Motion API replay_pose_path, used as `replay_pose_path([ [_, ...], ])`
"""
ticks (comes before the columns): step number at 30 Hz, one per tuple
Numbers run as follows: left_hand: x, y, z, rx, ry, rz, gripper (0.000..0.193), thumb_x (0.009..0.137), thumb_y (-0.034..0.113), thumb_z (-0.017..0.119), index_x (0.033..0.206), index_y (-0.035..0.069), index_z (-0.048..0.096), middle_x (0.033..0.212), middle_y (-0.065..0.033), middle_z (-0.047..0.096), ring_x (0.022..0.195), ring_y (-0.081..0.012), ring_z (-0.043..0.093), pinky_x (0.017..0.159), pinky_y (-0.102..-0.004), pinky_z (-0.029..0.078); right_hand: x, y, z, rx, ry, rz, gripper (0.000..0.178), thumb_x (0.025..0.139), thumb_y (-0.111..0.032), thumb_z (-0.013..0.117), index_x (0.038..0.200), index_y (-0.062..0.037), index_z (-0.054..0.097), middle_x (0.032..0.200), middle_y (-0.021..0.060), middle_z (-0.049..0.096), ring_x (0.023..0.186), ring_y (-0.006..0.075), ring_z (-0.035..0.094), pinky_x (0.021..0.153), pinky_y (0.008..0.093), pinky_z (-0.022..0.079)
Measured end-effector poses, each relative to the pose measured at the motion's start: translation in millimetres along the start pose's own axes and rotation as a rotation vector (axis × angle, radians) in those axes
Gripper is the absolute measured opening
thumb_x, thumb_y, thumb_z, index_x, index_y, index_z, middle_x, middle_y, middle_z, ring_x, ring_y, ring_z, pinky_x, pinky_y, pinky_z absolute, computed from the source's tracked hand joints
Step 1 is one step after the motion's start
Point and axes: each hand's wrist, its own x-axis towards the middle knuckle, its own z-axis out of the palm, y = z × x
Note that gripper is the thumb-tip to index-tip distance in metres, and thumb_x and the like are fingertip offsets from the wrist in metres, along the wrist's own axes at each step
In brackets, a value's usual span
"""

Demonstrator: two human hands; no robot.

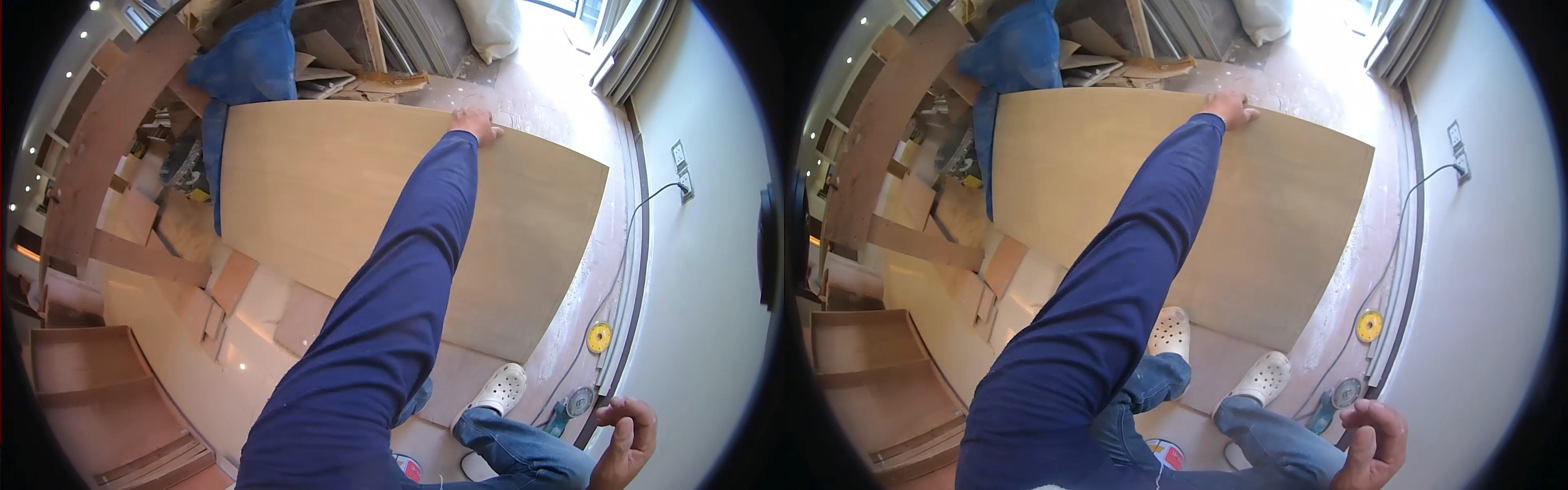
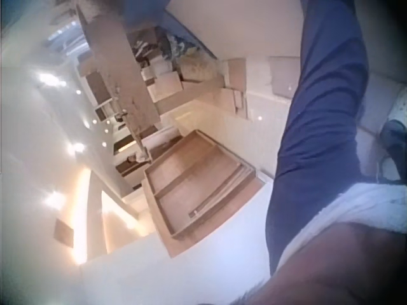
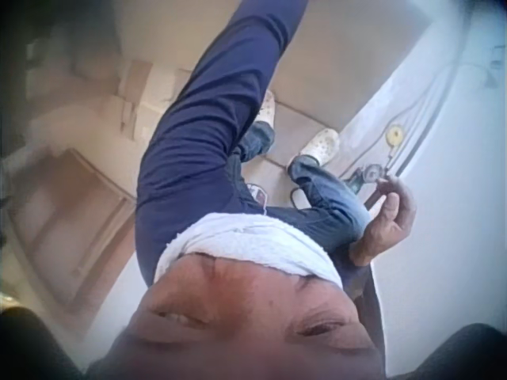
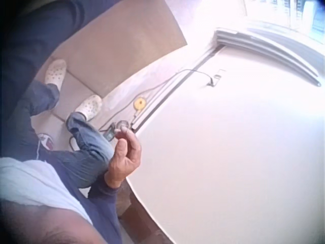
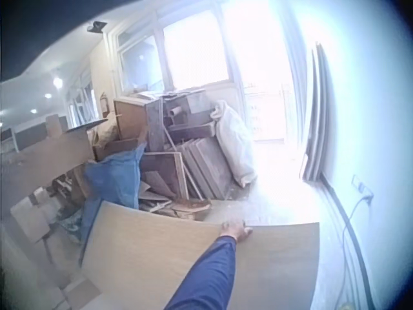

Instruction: The person positions a large wooden board on the floor, moves a grinding tool into place, and then uses the tool to cut along the edge of the board.

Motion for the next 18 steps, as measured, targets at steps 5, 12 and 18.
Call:
replay_pose_path([
  [5,33,-13,52,-0.043,-0.058,0.013,0.054,0.087,0.053,0.065,0.120,0.011,0.069,0.124,-0.0152,0.067,0.119,-0.0303,0.061,0.102,-0.0422,0.045,35,4,11,-0.017,-0.016,0.013,0.031,0.100,-0.022,0.060,0.113,0.0051,0.064,0.102,0.0186,0.070,0.086,0.0230,0.067,0.083,0.0376,0.054],
  [12,53,-37,107,-0.055,-0.090,0.022,0.050,0.087,0.049,0.065,0.117,0.008,0.070,0.122,-0.0169,0.067,0.116,-0.0327,0.062,0.100,-0.0437,0.046,65,14,29,-0.048,-0.044,0.104,0.030,0.100,-0.022,0.060,0.114,0.0046,0.064,0.103,0.0177,0.070,0.087,0.0229,0.067,0.085,0.0381,0.053],
  [18,62,-52,139,0.018,-0.101,0.061,0.049,0.089,0.046,0.064,0.119,0.008,0.068,0.123,-0.0175,0.067,0.118,-0.0333,0.061,0.102,-0.0454,0.045,77,19,35,-0.075,-0.031,0.170,0.030,0.100,-0.022,0.061,0.114,0.0043,0.064,0.101,0.0168,0.070,0.088,0.0223,0.067,0.086,0.0368,0.053],
])
